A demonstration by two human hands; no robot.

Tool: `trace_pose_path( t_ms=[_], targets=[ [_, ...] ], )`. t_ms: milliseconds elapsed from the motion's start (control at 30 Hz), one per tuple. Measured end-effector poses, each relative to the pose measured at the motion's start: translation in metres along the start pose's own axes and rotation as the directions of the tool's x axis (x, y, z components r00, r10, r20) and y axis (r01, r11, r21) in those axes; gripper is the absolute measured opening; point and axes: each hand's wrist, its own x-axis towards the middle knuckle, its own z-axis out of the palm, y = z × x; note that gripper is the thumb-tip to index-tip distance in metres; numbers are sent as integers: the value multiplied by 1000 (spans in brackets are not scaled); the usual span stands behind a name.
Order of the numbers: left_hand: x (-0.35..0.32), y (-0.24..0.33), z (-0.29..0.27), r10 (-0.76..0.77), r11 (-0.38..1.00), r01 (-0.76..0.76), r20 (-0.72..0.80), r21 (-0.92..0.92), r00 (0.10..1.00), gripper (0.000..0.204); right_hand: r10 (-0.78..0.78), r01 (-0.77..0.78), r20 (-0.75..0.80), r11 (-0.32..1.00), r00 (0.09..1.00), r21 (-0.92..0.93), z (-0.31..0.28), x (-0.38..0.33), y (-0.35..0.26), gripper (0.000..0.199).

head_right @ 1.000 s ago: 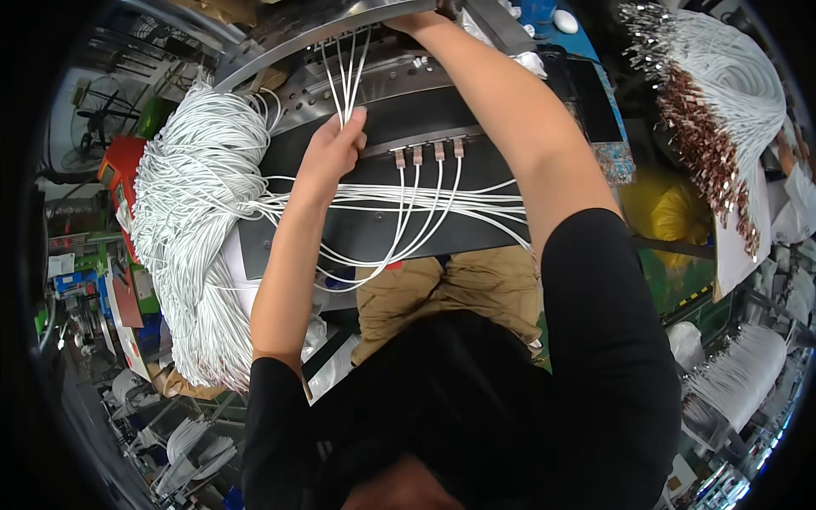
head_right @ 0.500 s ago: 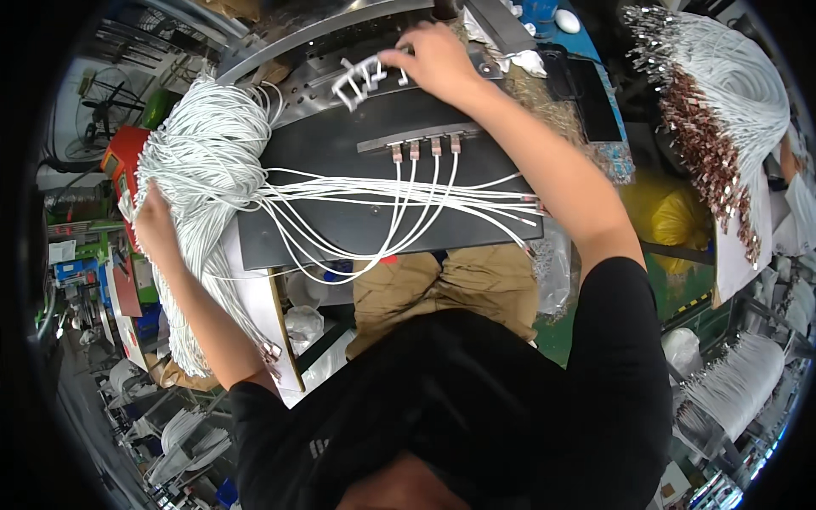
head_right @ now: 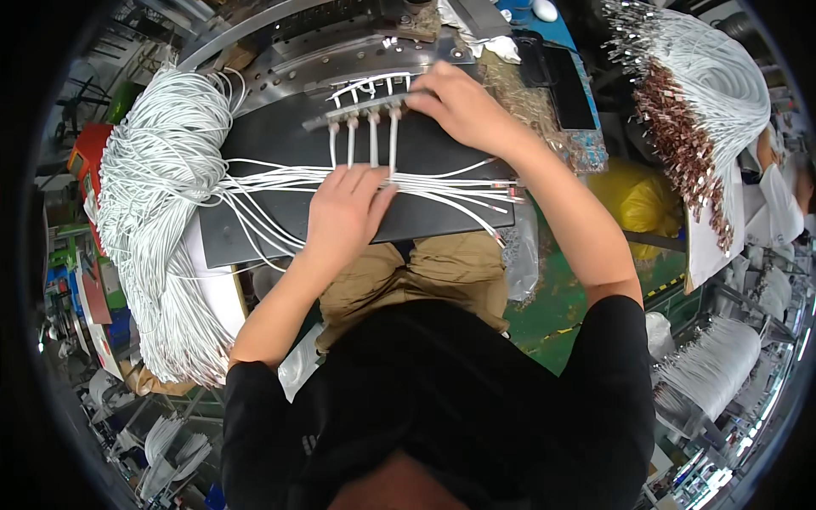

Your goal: Organizing and grouping white wire harnesses at a manual assembly station.

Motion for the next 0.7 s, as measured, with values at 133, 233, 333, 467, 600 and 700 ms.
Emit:
trace_pose_path(
  t_ms=[133,233,333,467,600,700],
  targets=[
    [1,-20,-4,-93,989,91,11,116,996,13,-72,76,-208,997,976,13,28,66,10,30],
    [24,-38,-21,-154,967,157,-32,199,988,20,-15,33,-201,996,979,85,45,141,23,33],
    [75,-72,-17,-91,959,142,-209,246,974,26,-139,247,-616,965,776,93,65,222,86,13],
    [131,-94,-22,-349,908,328,36,262,937,26,-44,137,-462,976,886,171,63,267,140,19],
    [155,-124,-21,-488,873,479,125,94,864,31,-149,303,-370,863,917,403,61,263,147,26],
    [151,-130,-22,-485,868,494,132,-44,864,27,-263,281,-295,960,918,17,51,236,117,30]
  ],
)
